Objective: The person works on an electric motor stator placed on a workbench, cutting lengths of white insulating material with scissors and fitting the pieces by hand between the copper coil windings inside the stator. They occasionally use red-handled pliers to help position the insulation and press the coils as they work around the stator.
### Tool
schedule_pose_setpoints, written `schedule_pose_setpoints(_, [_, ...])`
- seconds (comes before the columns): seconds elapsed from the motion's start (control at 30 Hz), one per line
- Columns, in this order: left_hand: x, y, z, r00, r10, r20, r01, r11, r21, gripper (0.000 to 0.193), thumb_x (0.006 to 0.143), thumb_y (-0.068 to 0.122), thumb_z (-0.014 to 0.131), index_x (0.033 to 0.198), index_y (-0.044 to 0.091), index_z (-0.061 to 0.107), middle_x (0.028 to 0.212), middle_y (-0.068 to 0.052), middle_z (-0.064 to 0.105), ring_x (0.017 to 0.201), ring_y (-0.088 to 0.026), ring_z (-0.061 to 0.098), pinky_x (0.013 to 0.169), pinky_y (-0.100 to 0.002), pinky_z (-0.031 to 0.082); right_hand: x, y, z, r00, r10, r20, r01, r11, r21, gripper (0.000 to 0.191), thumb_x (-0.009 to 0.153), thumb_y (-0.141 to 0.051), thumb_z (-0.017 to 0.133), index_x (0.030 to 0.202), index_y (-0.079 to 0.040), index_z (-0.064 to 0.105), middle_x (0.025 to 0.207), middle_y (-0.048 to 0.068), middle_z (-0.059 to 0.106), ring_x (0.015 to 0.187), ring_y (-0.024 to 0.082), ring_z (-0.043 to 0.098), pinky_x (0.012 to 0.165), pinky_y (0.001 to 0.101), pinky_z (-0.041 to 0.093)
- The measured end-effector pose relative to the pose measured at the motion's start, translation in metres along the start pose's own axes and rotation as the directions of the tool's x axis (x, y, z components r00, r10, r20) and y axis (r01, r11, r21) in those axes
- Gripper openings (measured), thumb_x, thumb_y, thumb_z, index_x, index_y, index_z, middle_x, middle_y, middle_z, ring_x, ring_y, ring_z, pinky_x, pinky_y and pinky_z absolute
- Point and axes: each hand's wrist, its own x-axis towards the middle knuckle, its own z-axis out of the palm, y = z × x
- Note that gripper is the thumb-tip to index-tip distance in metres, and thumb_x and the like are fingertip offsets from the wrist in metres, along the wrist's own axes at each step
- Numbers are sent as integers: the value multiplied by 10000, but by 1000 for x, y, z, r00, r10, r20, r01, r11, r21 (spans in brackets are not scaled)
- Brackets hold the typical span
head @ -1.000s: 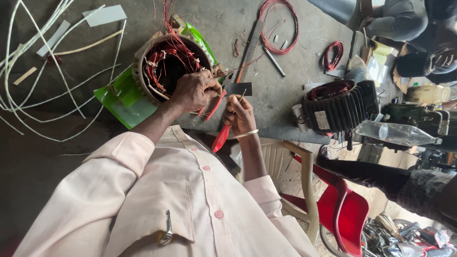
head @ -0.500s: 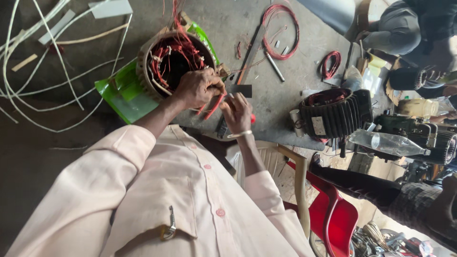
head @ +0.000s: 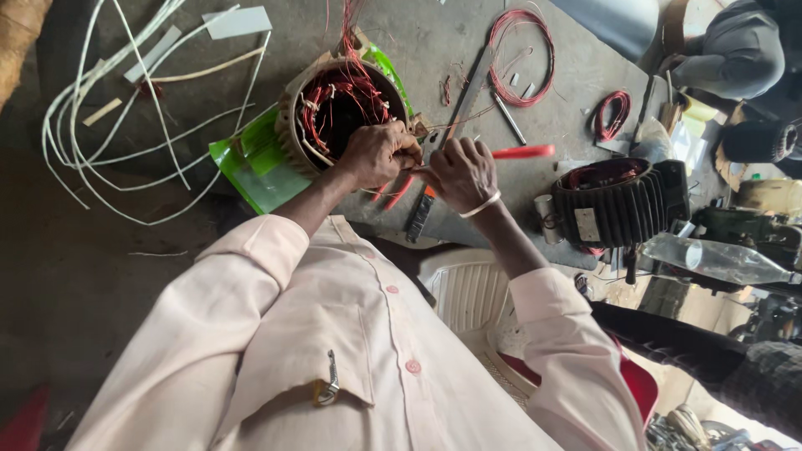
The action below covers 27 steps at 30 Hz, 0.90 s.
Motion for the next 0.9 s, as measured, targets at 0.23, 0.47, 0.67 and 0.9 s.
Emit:
schedule_pose_setpoints(0.23, [1, 7, -9, 1000, -27, -6, 27, 999, -29, 79, 845, 265, 751, 861, 196, 787, 854, -41, 673, 836, -227, 704, 765, -394, 541, 14, 22, -25, 928, -342, 144, 338, 940, 56, 395, 913, -505, 737, 889, -128, 619, 982, 53, 605, 789, 219, 532, 708, 397, 439])
schedule_pose_setpoints(0.47, [0, 3, -8, 1000, -14, -21, 14, 1000, 1, 111, 807, 281, 777, 875, 194, 788, 880, -35, 690, 836, -235, 707, 747, -400, 542, 35, 8, -22, 964, -197, 180, 222, 966, -131, 401, 905, -532, 711, 863, -145, 613, 902, 44, 565, 833, 214, 562, 753, 385, 458])
schedule_pose_setpoints(0.67, [0, 2, -9, 998, 7, -61, -10, 998, -58, 77, 818, 246, 777, 871, 191, 790, 878, -55, 684, 826, -244, 714, 748, -406, 546, -8, 15, -34, 963, -110, 247, 65, 981, 182, 397, 939, -457, 761, 801, -145, 559, 781, 23, 556, 716, 212, 551, 642, 393, 443])
schedule_pose_setpoints(0.9, [2, 1, -3, 994, -4, -112, 4, 1000, 4, 75, 817, 232, 775, 876, 187, 790, 852, -72, 679, 806, -260, 713, 729, -416, 546, -20, -40, 35, 357, 405, 842, -472, -700, 536, 342, 935, -461, 695, 824, -173, 547, 677, -44, 472, 542, 140, 415, 498, 343, 360])
